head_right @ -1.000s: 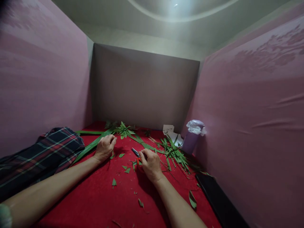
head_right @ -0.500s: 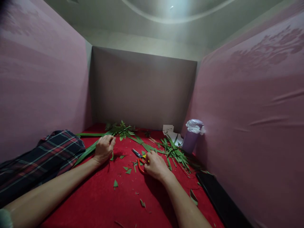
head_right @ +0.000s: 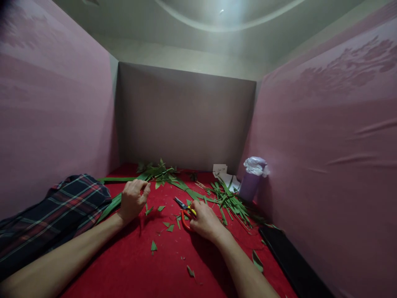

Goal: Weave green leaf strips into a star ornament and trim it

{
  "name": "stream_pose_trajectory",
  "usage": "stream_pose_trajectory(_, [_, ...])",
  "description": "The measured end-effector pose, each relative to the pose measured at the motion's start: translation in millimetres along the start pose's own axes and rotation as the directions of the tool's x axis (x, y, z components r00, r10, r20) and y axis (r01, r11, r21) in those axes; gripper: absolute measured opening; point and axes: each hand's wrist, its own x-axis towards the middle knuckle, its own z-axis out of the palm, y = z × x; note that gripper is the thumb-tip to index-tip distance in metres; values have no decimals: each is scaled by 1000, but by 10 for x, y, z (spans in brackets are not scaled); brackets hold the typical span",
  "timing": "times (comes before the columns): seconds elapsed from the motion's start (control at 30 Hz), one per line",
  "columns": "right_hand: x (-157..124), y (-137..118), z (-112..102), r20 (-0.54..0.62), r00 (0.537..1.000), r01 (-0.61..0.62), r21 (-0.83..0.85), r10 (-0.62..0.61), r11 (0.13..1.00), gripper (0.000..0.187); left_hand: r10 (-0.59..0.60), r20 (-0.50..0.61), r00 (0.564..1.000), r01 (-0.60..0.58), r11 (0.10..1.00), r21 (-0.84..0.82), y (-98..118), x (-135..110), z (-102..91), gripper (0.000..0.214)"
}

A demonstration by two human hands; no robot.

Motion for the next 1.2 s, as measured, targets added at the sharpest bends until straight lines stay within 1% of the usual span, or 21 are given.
stream_pose_trajectory(0.1, [-3, 2, 12, -14, 999, -48, 119, 50, 992, 30, -9, -5, 1000, 9, 1000, -18, 11, 2, -16, 19])
stream_pose_trajectory(0.2, [23, 16, 62, -46, 987, -134, 258, 151, 957, 36, -22, -19, 1000, 21, 999, -34, 2, 7, -43, 18])
stream_pose_trajectory(0.27, [60, 21, 96, -40, 973, -197, 370, 227, 908, 39, -37, -23, 999, 36, 998, -56, -4, 8, -59, 17])
stream_pose_trajectory(0.33, [96, 7, 106, -8, 957, -249, 489, 290, 836, 38, -61, -23, 998, 59, 995, -84, -4, 5, -69, 17])
stream_pose_trajectory(0.4, [112, -36, 89, 34, 945, -280, 594, 324, 754, 35, -93, -25, 995, 89, 989, -114, 4, -1, -75, 16])
stream_pose_trajectory(0.43, [110, -67, 74, 64, 939, -289, 680, 338, 674, 34, -112, -25, 993, 108, 986, -129, 9, -4, -76, 15])
stream_pose_trajectory(0.47, [103, -102, 58, 110, 932, -297, 780, 346, 551, 34, -133, -22, 991, 129, 981, -144, 15, -6, -77, 15])
stream_pose_trajectory(0.5, [92, -140, 43, 173, 924, -306, 870, 342, 386, 35, -156, -14, 988, 151, 976, -158, 22, -7, -79, 16])
stream_pose_trajectory(0.53, [82, -178, 32, 243, 916, -315, 929, 320, 196, 36, -179, -4, 984, 176, 969, -172, 29, -8, -81, 16])
stream_pose_trajectory(0.57, [76, -215, 27, 307, 908, -324, 946, 287, 15, 38, -201, 6, 980, 199, 963, -184, 37, -9, -85, 17])
stream_pose_trajectory(0.6, [76, -250, 27, 355, 900, -335, 935, 253, -119, 39, -220, 15, 975, 219, 956, -193, 47, -11, -89, 17])
stream_pose_trajectory(0.63, [84, -283, 32, 386, 893, -349, 919, 230, -184, 41, -235, 23, 972, 235, 951, -202, 59, -14, -94, 18])
stream_pose_trajectory(0.67, [101, -315, 40, 402, 889, -358, 909, 221, -213, 42, -247, 31, 969, 248, 946, -210, 74, -19, -100, 18])
stream_pose_trajectory(0.73, [159, -380, 60, 395, 885, -349, 913, 245, -213, 42, -271, 47, 961, 275, 933, -233, 112, -36, -108, 19])
stream_pose_trajectory(0.83, [274, -499, 91, 332, 893, -293, 941, 304, -166, 43, -312, 87, 946, 324, 902, -285, 179, -71, -104, 19])
stream_pose_trajectory(0.9, [350, -589, 115, 248, 900, -227, 969, 360, -99, 47, -327, 123, 937, 349, 881, -319, 221, -93, -91, 20])
stream_pose_trajectory(0.97, [415, -673, 148, 144, 899, -154, 988, 414, -8, 50, -328, 167, 930, 367, 865, -342, 254, -113, -76, 21])
stream_pose_trajectory(1.03, [468, -737, 190, 65, 887, -101, 993, 457, 55, 54, -332, 201, 922, 385, 852, -354, 277, -129, -66, 22])
stream_pose_trajectory(1.07, [490, -758, 214, 41, 878, -85, 994, 477, 71, 55, -333, 212, 919, 390, 847, -361, 285, -136, -64, 23])
stream_pose_trajectory(1.2, [552, -784, 293, -5, 826, -71, 991, 563, 114, 53, -320, 236, 917, 393, 824, -409, 319, -158, -73, 23])
